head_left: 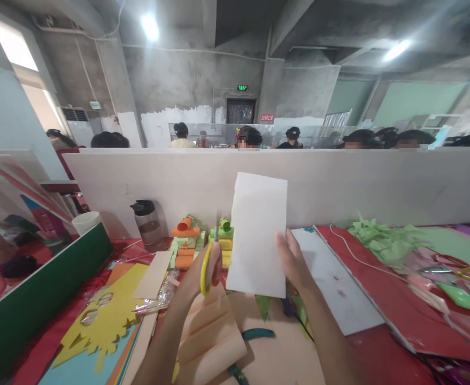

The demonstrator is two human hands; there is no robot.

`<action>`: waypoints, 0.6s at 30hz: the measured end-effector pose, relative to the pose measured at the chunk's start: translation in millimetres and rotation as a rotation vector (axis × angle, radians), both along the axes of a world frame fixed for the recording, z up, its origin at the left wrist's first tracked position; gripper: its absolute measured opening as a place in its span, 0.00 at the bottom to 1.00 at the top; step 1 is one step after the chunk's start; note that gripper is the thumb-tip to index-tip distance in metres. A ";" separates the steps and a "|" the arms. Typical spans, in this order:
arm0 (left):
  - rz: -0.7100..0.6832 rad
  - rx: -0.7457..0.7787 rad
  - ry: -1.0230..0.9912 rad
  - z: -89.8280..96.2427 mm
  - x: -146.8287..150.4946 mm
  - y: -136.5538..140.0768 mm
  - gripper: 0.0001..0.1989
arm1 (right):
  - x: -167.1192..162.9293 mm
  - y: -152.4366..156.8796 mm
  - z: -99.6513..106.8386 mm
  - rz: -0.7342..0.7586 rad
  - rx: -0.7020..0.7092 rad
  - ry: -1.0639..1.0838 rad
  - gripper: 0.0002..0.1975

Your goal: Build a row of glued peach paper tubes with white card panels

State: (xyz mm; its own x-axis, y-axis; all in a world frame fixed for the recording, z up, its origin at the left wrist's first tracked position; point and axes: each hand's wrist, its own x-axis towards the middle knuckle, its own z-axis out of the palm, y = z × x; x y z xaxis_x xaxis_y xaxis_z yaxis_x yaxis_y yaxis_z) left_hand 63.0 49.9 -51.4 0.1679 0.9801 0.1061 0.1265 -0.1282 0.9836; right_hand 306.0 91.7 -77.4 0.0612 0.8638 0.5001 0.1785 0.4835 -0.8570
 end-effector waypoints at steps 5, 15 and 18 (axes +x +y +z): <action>0.097 0.064 0.033 -4.5 -12.4 5.6 0.26 | -15.7 -9.4 5.7 0.115 -0.024 -0.064 0.23; 0.135 0.040 -0.032 7.1 -10.4 2.8 0.30 | -38.7 -17.2 4.5 0.207 -0.035 -0.178 0.21; 0.130 0.027 -0.066 9.1 -8.6 5.9 0.30 | -39.7 -18.3 4.0 0.222 -0.040 -0.169 0.22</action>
